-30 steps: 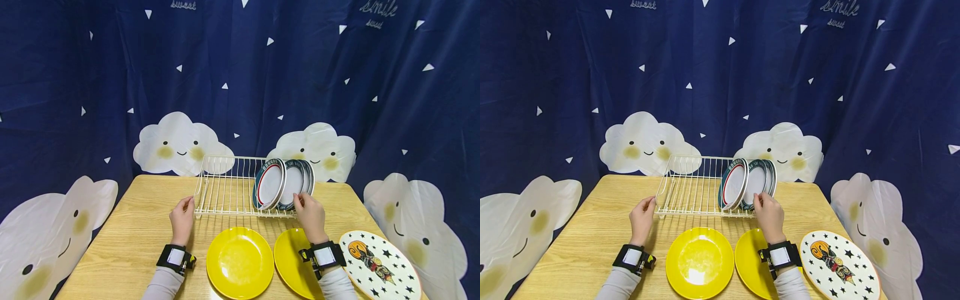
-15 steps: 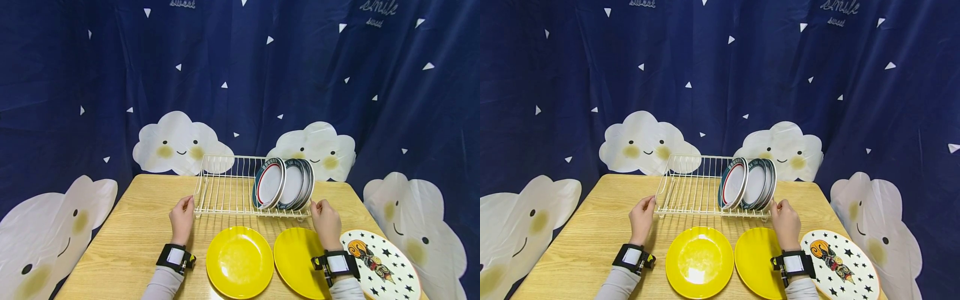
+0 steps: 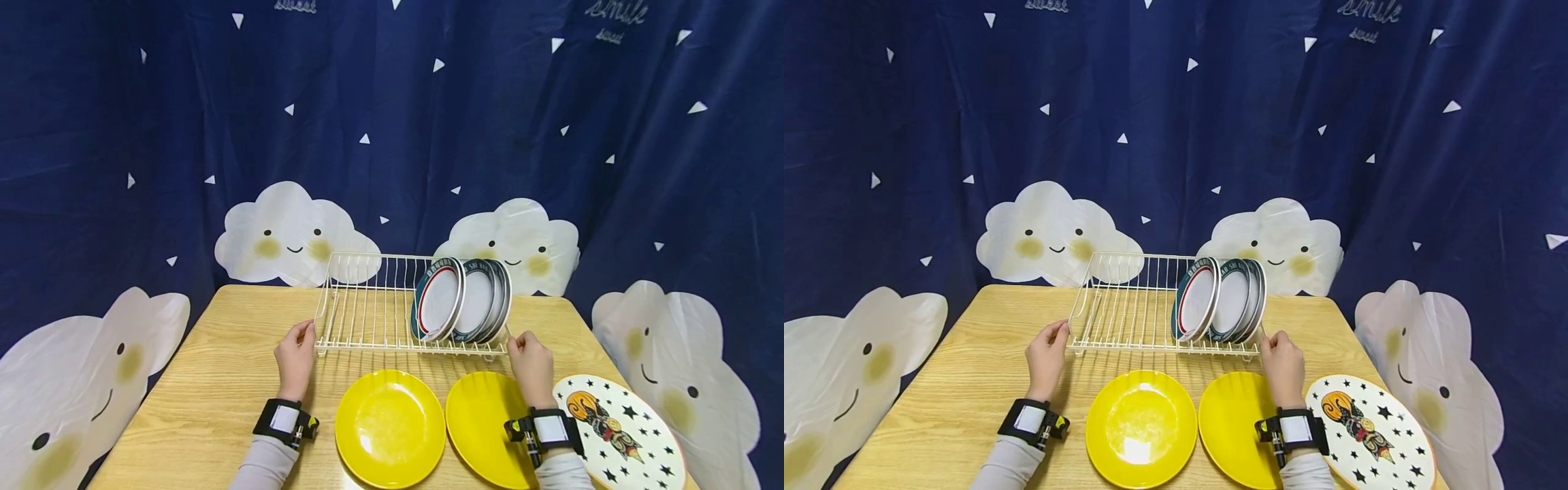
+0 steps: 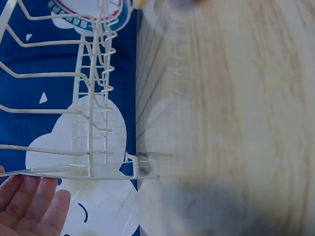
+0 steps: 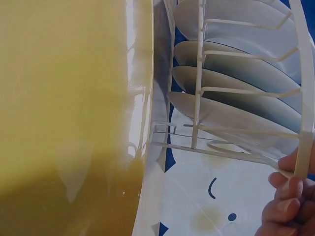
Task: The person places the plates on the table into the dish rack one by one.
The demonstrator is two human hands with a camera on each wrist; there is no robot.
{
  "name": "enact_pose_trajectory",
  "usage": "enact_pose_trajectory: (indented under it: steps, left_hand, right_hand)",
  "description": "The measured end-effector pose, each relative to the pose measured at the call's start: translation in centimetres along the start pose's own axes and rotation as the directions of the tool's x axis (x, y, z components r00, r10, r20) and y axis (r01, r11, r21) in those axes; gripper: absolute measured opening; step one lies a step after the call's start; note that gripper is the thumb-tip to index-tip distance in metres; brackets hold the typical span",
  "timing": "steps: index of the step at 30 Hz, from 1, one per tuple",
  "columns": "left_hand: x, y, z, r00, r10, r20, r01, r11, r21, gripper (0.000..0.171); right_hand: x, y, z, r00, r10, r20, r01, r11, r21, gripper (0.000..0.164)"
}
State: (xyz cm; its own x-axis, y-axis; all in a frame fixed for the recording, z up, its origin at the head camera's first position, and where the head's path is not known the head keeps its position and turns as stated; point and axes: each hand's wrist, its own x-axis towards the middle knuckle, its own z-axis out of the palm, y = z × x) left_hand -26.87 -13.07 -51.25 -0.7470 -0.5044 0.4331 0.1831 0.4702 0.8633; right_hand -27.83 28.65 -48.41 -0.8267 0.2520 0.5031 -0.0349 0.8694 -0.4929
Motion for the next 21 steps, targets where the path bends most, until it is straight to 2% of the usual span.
enact_pose_trajectory:
  steps: [4,8,11,14,16,18,19,20,21]
  left_hand:
    - [0.1,0.0,-0.4,0.999,-0.006,0.045,0.006,1.0,0.006,0.024]
    - [0.1,0.2,-1.3,0.992,-0.024,0.126,0.021,0.999,0.03,0.025]
    - [-0.3,0.5,-2.1,0.984,-0.011,0.175,0.0,0.998,0.061,0.027]
    - [-1.1,0.8,-2.8,0.98,0.061,0.191,-0.084,0.99,0.114,0.029]
    - [-1.8,0.9,-3.2,0.97,0.148,0.195,-0.182,0.968,0.174,0.03]
    - [-2.7,1.1,-3.7,0.94,0.268,0.209,-0.314,0.921,0.23,0.032]
    - [-3.1,1.2,-3.9,0.916,0.336,0.219,-0.386,0.888,0.251,0.033]
    - [-3.4,1.3,-4.1,0.884,0.404,0.235,-0.459,0.847,0.268,0.034]
    - [-3.8,1.4,-4.3,0.845,0.472,0.252,-0.53,0.8,0.28,0.034]
  right_hand:
    - [0.1,-0.2,-0.1,1.0,0.002,0.011,-0.002,1.0,0.004,0.02]
    - [0.0,-0.3,-0.1,1.0,0.004,0.017,-0.004,1.0,0.003,0.021]
    - [-0.1,-0.2,-0.1,1.0,0.007,0.023,-0.007,1.0,0.003,0.02]
    - [0.0,-0.1,0.0,1.0,0.01,0.02,-0.01,1.0,0.004,0.02]
    - [0.0,-0.1,0.0,1.0,0.013,0.016,-0.013,1.0,0.004,0.02]
    - [0.0,-0.1,0.1,1.0,0.018,0.013,-0.018,1.0,0.003,0.02]
    - [0.0,-0.1,0.1,1.0,0.02,0.012,-0.02,1.0,0.005,0.019]
    - [-0.1,-0.1,0.1,1.0,0.024,0.011,-0.024,1.0,0.006,0.02]
    - [-0.1,-0.1,0.1,1.0,0.027,0.01,-0.027,1.0,0.007,0.02]
